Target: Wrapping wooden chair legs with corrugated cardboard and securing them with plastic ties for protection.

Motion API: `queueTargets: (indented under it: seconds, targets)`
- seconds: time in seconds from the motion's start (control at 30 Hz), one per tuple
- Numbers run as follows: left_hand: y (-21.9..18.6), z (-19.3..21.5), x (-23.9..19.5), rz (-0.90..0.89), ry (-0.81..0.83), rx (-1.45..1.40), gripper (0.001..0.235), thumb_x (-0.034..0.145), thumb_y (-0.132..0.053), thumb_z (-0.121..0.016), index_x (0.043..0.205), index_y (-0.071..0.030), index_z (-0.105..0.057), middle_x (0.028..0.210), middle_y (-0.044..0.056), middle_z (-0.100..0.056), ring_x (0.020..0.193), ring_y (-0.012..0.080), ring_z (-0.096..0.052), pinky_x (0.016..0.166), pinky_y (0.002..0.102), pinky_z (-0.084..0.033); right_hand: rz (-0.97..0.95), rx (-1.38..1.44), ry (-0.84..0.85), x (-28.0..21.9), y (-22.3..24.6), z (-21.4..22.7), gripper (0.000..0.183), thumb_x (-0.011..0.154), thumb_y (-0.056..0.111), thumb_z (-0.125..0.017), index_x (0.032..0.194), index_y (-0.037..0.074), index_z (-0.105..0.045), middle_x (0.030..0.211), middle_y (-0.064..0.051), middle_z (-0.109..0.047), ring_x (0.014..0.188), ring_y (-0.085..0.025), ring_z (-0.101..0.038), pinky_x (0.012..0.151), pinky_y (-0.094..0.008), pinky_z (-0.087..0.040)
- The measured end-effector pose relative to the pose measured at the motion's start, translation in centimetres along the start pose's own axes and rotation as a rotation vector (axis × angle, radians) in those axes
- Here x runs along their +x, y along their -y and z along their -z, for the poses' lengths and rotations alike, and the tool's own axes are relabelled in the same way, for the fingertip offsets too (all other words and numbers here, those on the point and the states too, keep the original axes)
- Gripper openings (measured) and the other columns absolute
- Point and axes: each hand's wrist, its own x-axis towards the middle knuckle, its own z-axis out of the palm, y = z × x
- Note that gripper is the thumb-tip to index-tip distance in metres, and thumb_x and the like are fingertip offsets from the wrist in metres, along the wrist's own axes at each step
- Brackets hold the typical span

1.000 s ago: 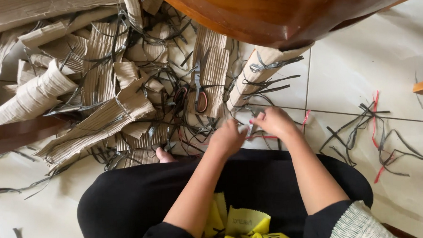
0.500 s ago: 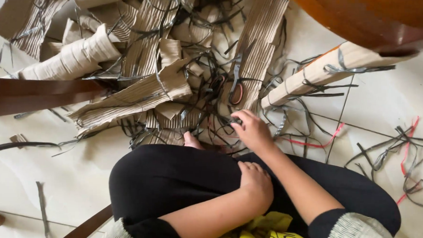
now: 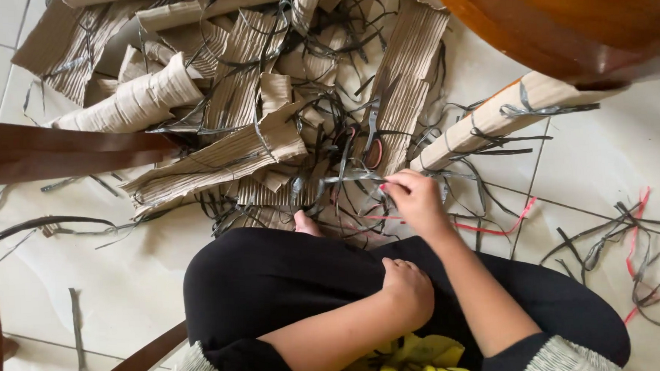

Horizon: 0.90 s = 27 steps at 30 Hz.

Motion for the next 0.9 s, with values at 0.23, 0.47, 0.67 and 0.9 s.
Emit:
queueTargets:
  seconds: [0.23, 0.47, 0.67, 0.9]
  targets:
    - [3.9, 5.9, -3.3, -0.013, -0.09, -0.094, 0.069, 0.097, -0.047, -0.05, 0.147, -0.001, -0.049, 0.118, 0.025, -0.067, 0.106, 0.0456, -0.066, 0.083, 0.064, -0.05, -0.053, 0.098, -0.134, -2.6, 2.1, 7.9, 0.013, 0.084, 0.0, -0.082, 0.097, 0.001, -0.079, 0.095, -0.019, -0.078, 0.095, -0.023, -0.074, 0.088, -0.039, -0.056]
    - [4.4, 13.8, -7.9, -0.492, -0.408, -1.532, 0.086, 0.089, -0.015, -0.073, 0.159, -0.004, -0.025, 0.137, 0.027, -0.057, 0.122, 0.0403, -0.058, 0.104, 0.059, -0.046, -0.126, 0.195, -0.034, -7.3, 2.7, 11.8, 0.005, 0.085, 0.003, -0.08, 0.089, 0.003, -0.082, 0.083, -0.009, -0.079, 0.082, -0.012, -0.068, 0.08, -0.034, -0.057]
    - [4.5, 12.7, -5.0, -0.419, -0.501, -2.013, 0.026, 0.108, -0.024, -0.056, 0.124, -0.005, -0.062, 0.101, 0.009, -0.073, 0.107, 0.0205, -0.072, 0.095, 0.042, -0.058, -0.215, 0.198, -0.063, -9.0, -0.5, 11.2, 0.006, 0.082, 0.004, -0.083, 0.088, 0.003, -0.083, 0.08, -0.009, -0.079, 0.075, -0.011, -0.064, 0.072, -0.032, -0.057]
    - [7.0, 14.2, -4.3, -0.337, -0.752, -2.253, 0.019, 0.112, -0.026, -0.043, 0.111, -0.013, -0.056, 0.068, -0.008, -0.031, 0.053, 0.0033, -0.034, 0.048, 0.018, -0.037, 0.07, -0.099, -0.531, -2.3, 2.2, 11.2, 0.078, 0.083, 0.037, -0.091, 0.138, 0.003, -0.046, 0.124, -0.018, -0.054, 0.108, -0.036, -0.06, 0.089, -0.049, -0.053]
